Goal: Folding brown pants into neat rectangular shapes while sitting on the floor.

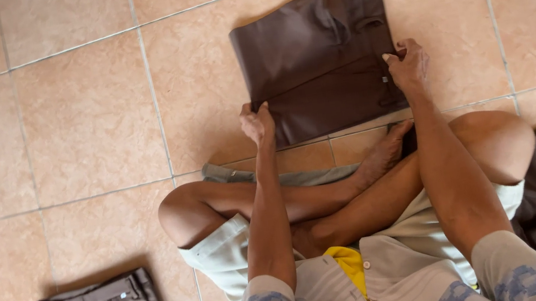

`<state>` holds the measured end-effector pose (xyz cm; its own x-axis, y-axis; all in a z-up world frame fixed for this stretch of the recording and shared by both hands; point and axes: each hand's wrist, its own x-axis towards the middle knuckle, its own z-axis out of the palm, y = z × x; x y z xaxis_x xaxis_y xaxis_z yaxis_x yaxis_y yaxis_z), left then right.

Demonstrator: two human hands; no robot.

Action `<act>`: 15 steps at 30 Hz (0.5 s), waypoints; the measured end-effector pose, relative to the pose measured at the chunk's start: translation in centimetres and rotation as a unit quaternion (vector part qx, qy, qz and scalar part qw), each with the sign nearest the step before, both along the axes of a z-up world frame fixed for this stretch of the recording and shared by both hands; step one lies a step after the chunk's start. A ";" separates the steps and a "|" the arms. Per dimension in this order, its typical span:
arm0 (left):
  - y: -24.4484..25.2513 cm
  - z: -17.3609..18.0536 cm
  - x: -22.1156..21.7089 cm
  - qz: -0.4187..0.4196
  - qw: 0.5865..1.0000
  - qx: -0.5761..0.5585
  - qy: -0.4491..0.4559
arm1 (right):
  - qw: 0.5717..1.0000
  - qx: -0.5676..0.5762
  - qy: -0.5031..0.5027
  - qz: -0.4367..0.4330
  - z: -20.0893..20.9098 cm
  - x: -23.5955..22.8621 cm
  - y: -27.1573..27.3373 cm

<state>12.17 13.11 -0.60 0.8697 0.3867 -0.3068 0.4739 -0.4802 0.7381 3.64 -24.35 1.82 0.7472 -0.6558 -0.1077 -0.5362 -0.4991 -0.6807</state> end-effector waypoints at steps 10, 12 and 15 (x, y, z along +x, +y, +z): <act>1.7 -13.4 -13.4 -0.297 0.848 0.419 0.130 | 0.958 -0.259 -0.079 0.099 -3.0 3.0 5.3; -4.6 1.9 -13.5 0.215 0.909 -0.353 0.059 | 0.991 -0.120 -0.030 0.052 5.5 2.0 7.1; -7.7 -0.8 -16.9 0.145 0.860 -0.464 0.157 | 0.991 -0.077 0.044 0.102 6.6 -0.9 9.8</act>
<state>-4.75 5.45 -1.37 0.5961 0.0361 -0.8021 0.7198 0.4186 0.5538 2.76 -14.56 8.41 0.8580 -0.5060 -0.0885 -0.4676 -0.6980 -0.5423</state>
